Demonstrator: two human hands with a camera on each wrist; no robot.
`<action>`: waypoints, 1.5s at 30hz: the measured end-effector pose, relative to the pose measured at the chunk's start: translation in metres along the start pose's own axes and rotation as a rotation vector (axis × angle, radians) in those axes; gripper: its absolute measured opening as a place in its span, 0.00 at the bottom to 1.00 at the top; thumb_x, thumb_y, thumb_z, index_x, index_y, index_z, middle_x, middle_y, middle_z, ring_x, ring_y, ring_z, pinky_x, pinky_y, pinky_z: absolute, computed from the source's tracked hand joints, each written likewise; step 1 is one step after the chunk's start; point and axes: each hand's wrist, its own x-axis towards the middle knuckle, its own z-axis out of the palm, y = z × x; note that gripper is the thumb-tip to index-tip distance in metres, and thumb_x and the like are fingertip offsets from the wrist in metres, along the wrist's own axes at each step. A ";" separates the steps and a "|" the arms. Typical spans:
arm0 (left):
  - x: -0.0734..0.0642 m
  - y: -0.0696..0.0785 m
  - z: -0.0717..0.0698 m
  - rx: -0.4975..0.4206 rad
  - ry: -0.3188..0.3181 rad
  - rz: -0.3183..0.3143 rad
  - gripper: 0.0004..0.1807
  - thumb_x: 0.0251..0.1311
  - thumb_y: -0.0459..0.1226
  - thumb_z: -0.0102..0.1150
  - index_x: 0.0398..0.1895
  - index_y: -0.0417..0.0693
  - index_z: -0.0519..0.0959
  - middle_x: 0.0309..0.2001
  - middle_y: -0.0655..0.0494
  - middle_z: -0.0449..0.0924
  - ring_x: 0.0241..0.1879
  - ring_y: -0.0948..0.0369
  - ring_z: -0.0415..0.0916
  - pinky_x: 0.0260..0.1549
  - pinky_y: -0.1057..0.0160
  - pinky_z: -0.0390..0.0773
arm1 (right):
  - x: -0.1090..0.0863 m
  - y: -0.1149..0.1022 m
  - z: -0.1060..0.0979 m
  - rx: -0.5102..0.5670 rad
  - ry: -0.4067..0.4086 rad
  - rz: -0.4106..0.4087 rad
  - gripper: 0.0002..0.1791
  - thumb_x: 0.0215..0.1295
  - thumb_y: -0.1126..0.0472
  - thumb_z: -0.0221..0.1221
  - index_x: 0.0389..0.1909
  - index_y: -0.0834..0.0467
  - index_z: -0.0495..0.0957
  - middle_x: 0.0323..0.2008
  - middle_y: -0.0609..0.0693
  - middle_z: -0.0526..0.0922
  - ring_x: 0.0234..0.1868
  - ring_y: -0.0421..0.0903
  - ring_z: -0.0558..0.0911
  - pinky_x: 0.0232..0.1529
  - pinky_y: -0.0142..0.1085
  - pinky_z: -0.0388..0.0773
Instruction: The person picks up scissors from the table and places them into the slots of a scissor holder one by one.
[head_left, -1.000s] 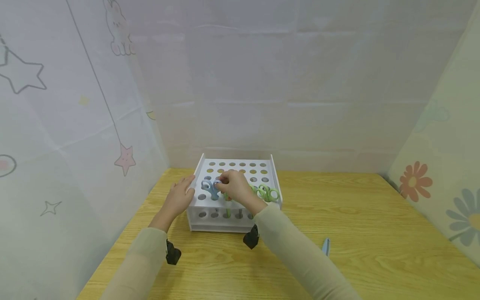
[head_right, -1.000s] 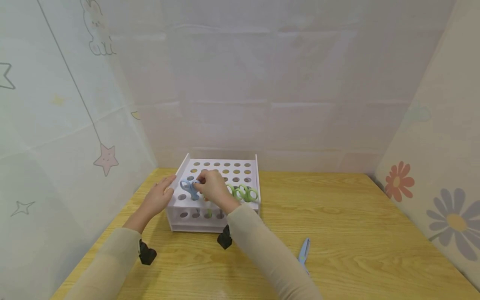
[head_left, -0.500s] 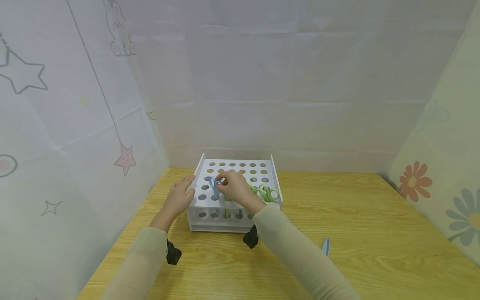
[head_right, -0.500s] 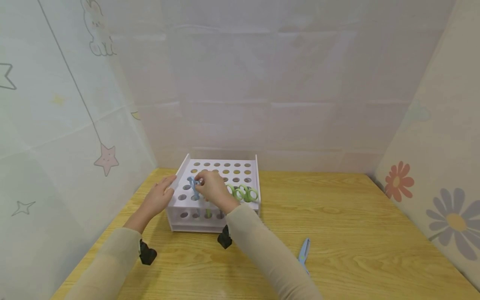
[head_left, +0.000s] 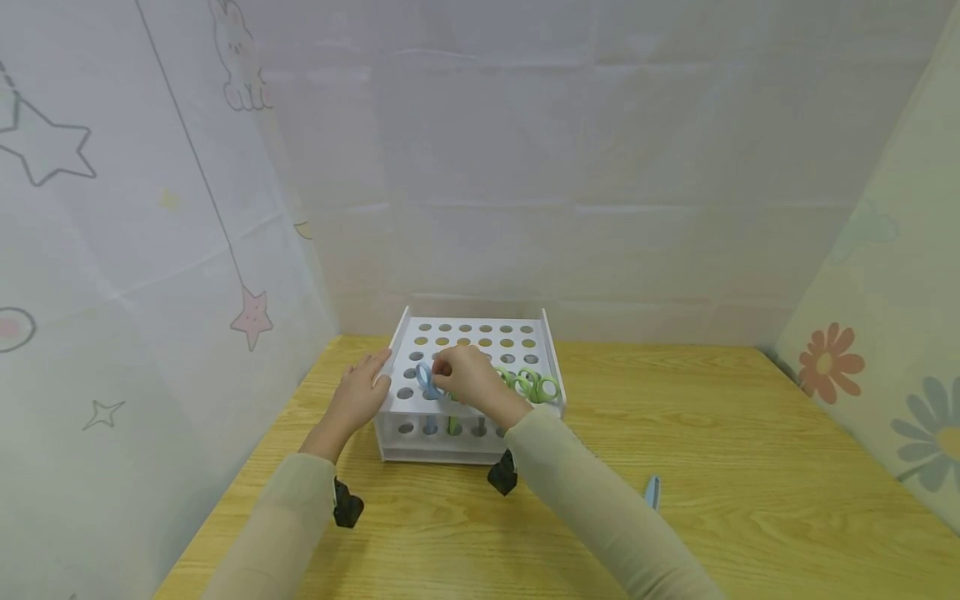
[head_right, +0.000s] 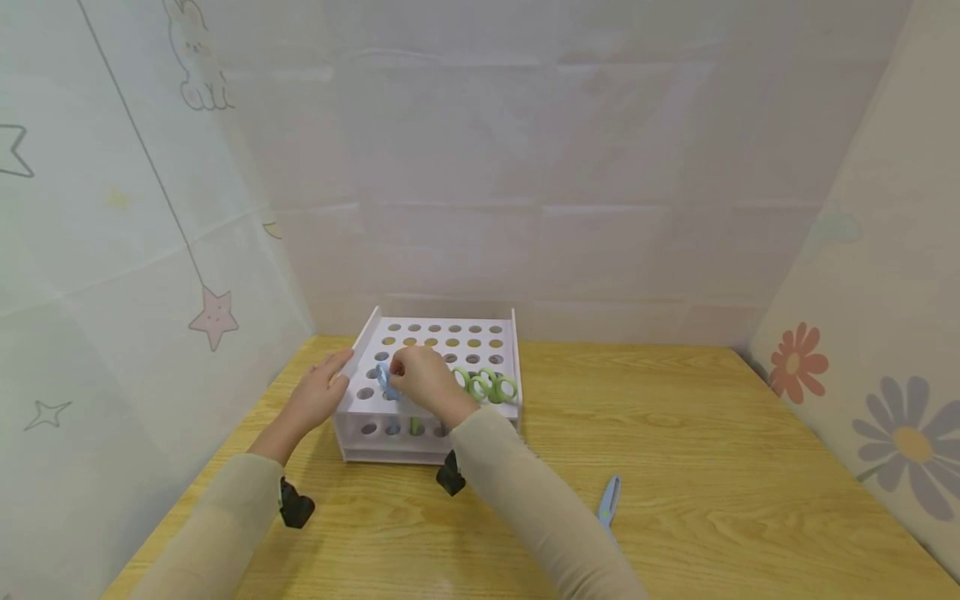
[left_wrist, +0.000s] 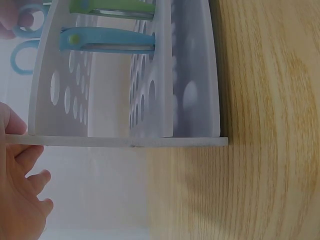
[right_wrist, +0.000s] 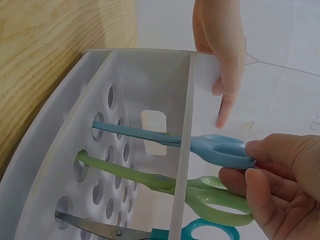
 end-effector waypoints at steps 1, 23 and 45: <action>0.000 0.000 0.000 0.001 -0.002 -0.003 0.28 0.62 0.36 0.39 0.68 0.44 0.59 0.68 0.46 0.56 0.68 0.45 0.44 0.63 0.42 0.40 | 0.000 0.000 0.000 -0.005 -0.002 -0.004 0.02 0.57 0.65 0.61 0.28 0.60 0.81 0.24 0.46 0.80 0.23 0.38 0.76 0.20 0.26 0.74; 0.000 0.002 -0.001 -0.005 -0.011 -0.001 0.29 0.62 0.37 0.37 0.68 0.43 0.58 0.68 0.46 0.56 0.68 0.45 0.44 0.65 0.46 0.36 | -0.009 0.002 -0.017 0.225 0.010 0.050 0.08 0.61 0.65 0.57 0.39 0.62 0.81 0.34 0.51 0.82 0.26 0.52 0.81 0.17 0.30 0.77; 0.001 -0.002 0.001 -0.002 -0.016 -0.016 0.29 0.63 0.37 0.37 0.69 0.44 0.57 0.68 0.46 0.55 0.68 0.46 0.44 0.64 0.45 0.37 | -0.030 0.023 -0.051 0.247 0.052 0.047 0.10 0.61 0.61 0.58 0.42 0.61 0.80 0.36 0.49 0.82 0.34 0.49 0.81 0.24 0.41 0.80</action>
